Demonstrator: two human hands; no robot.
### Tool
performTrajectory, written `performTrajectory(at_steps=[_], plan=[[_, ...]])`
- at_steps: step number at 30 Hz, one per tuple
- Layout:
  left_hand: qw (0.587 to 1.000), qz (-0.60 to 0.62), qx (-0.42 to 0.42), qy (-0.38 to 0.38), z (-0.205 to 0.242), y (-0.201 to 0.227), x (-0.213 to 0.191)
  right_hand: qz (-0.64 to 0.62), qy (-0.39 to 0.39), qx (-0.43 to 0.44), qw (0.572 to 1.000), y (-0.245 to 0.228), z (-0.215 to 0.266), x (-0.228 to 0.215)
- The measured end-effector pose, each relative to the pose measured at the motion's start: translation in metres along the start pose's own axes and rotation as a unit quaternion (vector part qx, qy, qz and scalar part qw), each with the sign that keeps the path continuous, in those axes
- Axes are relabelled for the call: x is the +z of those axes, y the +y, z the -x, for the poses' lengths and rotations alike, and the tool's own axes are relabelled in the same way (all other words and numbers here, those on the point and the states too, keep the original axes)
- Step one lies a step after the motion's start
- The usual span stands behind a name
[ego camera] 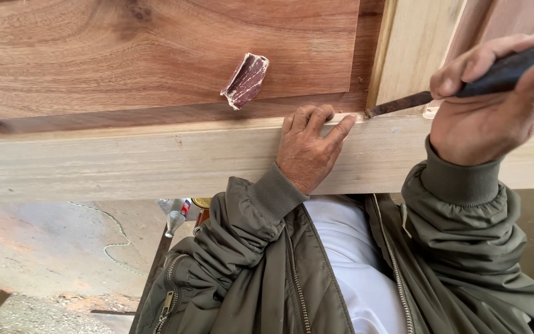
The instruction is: The person uses a chisel to pare and smooth the edges of a wooden door frame, then rubs the edges with a small abrasive block to remove splinters and refine the surface. The work is done by hand on a single door panel in a workshop setting.
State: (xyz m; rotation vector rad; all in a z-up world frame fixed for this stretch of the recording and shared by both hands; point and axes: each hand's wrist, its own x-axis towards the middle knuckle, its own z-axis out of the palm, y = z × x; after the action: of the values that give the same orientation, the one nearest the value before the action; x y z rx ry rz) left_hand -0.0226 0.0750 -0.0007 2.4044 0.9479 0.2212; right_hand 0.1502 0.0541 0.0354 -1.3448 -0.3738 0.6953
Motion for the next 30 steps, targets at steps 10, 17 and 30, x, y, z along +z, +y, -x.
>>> performTrajectory(at_steps=[10, 17, 30], plan=[[0.998, 0.010, 0.008, 0.055, 0.003, -0.002, 0.005, 0.108, -0.166, -0.041, 0.979, 0.003, -0.008, 0.029], [0.999, 0.017, 0.010, 0.031, 0.005, -0.003, 0.007, 0.125, -0.231, -0.080, 0.962, 0.006, -0.009, 0.028], [1.000, 0.000, -0.002, 0.029, 0.007, 0.001, 0.007, 0.090, -0.192, -0.050, 0.976, 0.003, -0.002, 0.036]])
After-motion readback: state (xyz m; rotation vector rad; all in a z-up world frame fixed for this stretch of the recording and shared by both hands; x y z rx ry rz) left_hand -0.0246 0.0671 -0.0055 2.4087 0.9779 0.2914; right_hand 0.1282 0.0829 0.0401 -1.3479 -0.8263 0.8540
